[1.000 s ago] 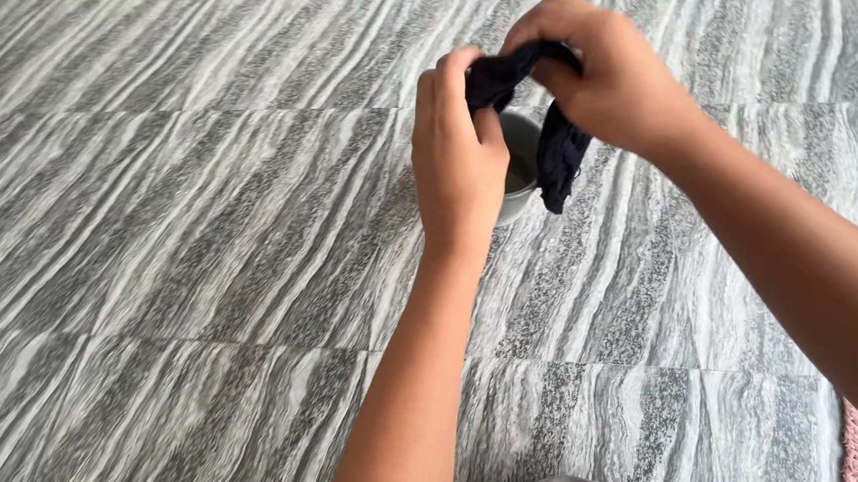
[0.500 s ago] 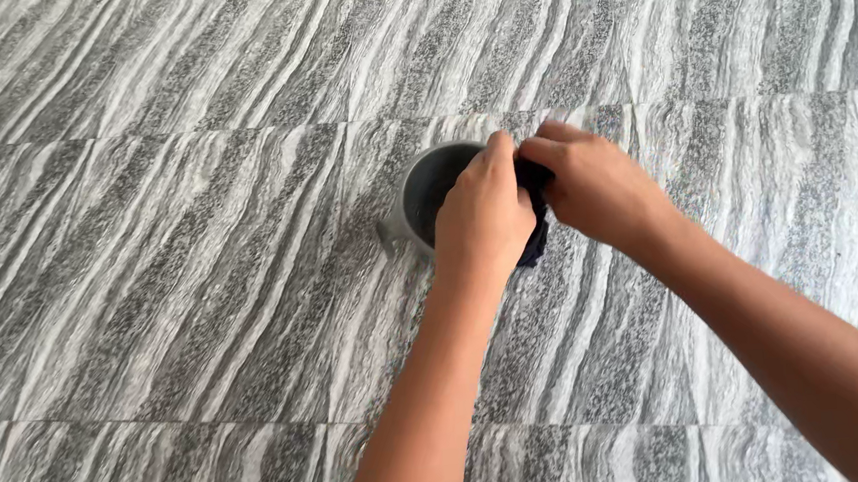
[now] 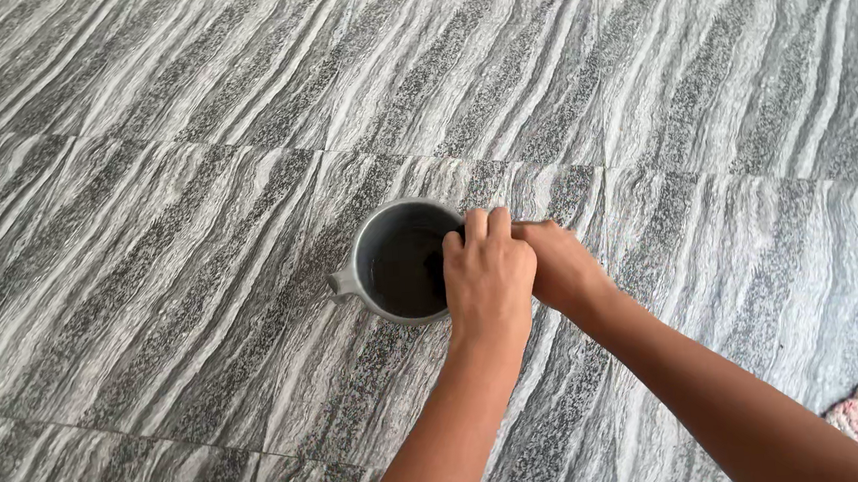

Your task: The person wipes a gray marble-patterned tiled floor with a black cloth. They dip the cloth into a metal cup containing a dark liquid, wring it out, and continue wiping the floor surface.

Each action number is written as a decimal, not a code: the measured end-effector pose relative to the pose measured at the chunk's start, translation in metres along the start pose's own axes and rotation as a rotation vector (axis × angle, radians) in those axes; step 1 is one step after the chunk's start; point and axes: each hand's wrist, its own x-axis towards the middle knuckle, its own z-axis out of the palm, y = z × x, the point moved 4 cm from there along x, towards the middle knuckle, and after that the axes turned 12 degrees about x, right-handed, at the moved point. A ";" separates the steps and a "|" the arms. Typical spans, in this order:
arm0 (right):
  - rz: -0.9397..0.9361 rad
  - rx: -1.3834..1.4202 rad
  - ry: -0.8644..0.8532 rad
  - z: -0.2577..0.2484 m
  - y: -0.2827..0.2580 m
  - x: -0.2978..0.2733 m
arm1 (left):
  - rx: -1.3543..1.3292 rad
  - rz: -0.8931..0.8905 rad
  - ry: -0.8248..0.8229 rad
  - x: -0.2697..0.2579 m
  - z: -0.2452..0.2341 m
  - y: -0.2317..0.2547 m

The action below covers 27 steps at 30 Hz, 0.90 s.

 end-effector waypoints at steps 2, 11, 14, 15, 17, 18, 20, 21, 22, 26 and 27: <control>-0.014 -0.045 -0.030 0.008 0.015 0.003 | 0.050 0.031 0.048 -0.001 0.006 0.009; -0.017 0.009 -0.021 -0.001 -0.009 0.011 | -0.071 -0.086 0.053 0.004 0.008 -0.008; -0.078 0.005 0.023 -0.006 -0.032 0.008 | -0.156 -0.049 0.129 -0.005 0.001 -0.025; -0.071 0.007 0.037 -0.009 -0.041 0.007 | -0.251 -0.056 0.169 -0.009 -0.004 -0.030; -0.106 0.098 0.172 -0.026 -0.063 0.002 | -0.441 -0.087 0.259 -0.016 -0.018 -0.041; -0.127 0.148 0.236 -0.034 -0.077 -0.002 | -0.489 -0.123 0.307 -0.019 -0.027 -0.050; -0.141 0.173 0.265 -0.047 -0.106 -0.003 | -0.591 -0.194 0.396 -0.030 -0.048 -0.066; -0.142 0.186 0.278 -0.051 -0.120 -0.005 | -0.587 -0.261 0.404 -0.040 -0.057 -0.074; -0.200 0.206 0.304 -0.054 -0.136 -0.007 | -0.583 -0.321 0.422 -0.045 -0.067 -0.083; -0.356 0.351 0.341 -0.043 -0.178 -0.012 | -0.519 -0.456 0.585 -0.065 -0.089 -0.106; -0.367 0.402 0.335 -0.036 -0.179 -0.014 | -0.480 -0.466 0.566 -0.069 -0.086 -0.108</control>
